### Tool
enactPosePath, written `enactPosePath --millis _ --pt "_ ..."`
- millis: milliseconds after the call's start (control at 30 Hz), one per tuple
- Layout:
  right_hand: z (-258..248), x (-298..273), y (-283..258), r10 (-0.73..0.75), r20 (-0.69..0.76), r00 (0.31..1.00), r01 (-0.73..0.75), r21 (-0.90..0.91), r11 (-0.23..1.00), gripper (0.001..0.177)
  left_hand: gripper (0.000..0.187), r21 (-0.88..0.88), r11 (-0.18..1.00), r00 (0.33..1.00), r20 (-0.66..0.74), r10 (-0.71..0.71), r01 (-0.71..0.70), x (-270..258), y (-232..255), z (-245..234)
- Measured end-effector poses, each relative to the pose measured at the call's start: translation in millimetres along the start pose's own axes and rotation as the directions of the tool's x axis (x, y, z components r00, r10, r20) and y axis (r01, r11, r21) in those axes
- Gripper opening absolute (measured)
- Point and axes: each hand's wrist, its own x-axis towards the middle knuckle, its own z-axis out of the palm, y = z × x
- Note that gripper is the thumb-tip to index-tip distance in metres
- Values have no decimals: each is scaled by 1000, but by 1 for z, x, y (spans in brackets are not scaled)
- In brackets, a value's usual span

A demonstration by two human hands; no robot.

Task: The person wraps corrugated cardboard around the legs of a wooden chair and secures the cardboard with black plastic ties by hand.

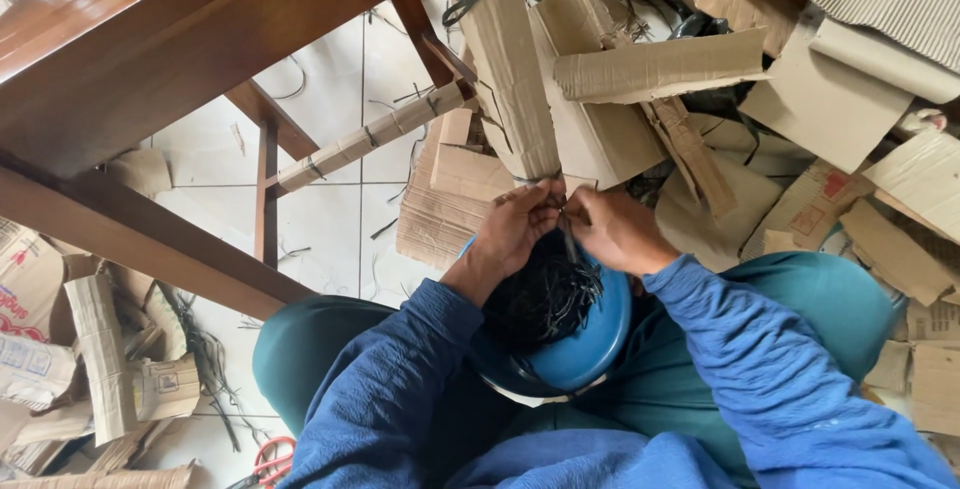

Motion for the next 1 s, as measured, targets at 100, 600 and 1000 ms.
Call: enactPosePath --millis 100,600,1000 --pt "-11 -7 -4 -138 -101 985 142 32 989 46 21 2 1000 998 -57 25 -25 -10 6 8" --pt "11 7 11 226 -91 970 -159 466 870 32 14 0 1000 994 -111 -20 20 16 -23 -10" --pt "29 27 35 36 -433 900 -5 72 997 44 12 -13 1000 983 -182 23 -25 -16 -3 12"
